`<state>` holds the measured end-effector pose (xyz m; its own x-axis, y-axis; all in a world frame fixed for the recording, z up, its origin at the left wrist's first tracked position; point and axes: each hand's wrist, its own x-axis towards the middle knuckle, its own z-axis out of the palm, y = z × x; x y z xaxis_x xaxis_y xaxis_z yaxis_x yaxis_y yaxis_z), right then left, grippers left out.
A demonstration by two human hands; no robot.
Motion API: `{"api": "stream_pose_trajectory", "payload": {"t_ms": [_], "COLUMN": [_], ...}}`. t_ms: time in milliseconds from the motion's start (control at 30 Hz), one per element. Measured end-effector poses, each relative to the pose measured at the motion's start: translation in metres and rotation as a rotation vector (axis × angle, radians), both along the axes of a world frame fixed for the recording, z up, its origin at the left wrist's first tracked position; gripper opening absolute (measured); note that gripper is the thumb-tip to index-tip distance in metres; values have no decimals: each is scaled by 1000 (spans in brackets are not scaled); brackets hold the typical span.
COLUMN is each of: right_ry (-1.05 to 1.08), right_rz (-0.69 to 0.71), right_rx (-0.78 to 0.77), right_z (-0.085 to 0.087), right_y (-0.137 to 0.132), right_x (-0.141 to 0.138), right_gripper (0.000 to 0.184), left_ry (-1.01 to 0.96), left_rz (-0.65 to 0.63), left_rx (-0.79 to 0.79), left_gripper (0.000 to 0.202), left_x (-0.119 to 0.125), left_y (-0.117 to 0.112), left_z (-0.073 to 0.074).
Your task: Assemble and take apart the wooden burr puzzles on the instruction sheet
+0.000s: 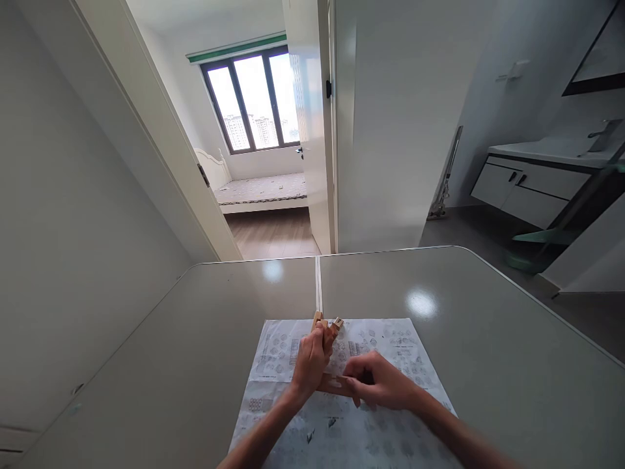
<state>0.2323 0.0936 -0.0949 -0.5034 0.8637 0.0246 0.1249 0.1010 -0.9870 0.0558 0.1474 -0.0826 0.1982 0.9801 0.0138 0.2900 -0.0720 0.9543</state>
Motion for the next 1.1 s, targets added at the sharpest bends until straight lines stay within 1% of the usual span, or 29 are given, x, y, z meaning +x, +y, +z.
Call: {"api": "stream_pose_trajectory", "payload": {"t_ms": [67, 133, 267, 367, 500, 567, 633, 733, 800, 900, 967, 1100], "right_ry": [50, 94, 185, 252, 382, 468, 559, 672, 752, 855, 878, 875], "right_rz": [0, 2, 4, -27, -122, -186, -251, -339, -394, -466, -483, -527], "right_rx": [-41, -61, -84, -96, -148, -199, -255, -304, -329, -374, -387, -412], "right_z": [0, 0, -3, -7, -11, -12, -11, -9, -9, -11, -14, -16], "right_y": [1, 3, 7, 9, 13, 15, 17, 20, 22, 25, 27, 28], "right_x": [3, 5, 8, 9, 12, 13, 14, 16, 17, 18, 17, 17], "right_gripper": [37, 37, 37, 38, 36, 34, 34, 36, 38, 36, 34, 35], "left_ry": [-138, -224, -235, -268, -311, -334, -387, -442, -413, -338, -324, -360], "left_rz": [4, -1, 10, 24, 51, 6, -88, -227, -292, -382, -422, -420], "left_rx": [-98, -172, -189, -201, -313, -374, -407, -414, -409, -397, -389, -401], "left_gripper": [60, 61, 62, 58, 51, 50, 49, 52, 56, 63, 68, 74], "left_x": [-2, -4, -5, -6, -8, -9, -8, -4, -2, -1, -2, -4], "left_y": [6, 9, 10, 8, 7, 7, 5, 2, -1, -3, -3, 1], "left_z": [1, 3, 7, 8, 12, 15, 19, 23, 23, 18, 12, 2]}}
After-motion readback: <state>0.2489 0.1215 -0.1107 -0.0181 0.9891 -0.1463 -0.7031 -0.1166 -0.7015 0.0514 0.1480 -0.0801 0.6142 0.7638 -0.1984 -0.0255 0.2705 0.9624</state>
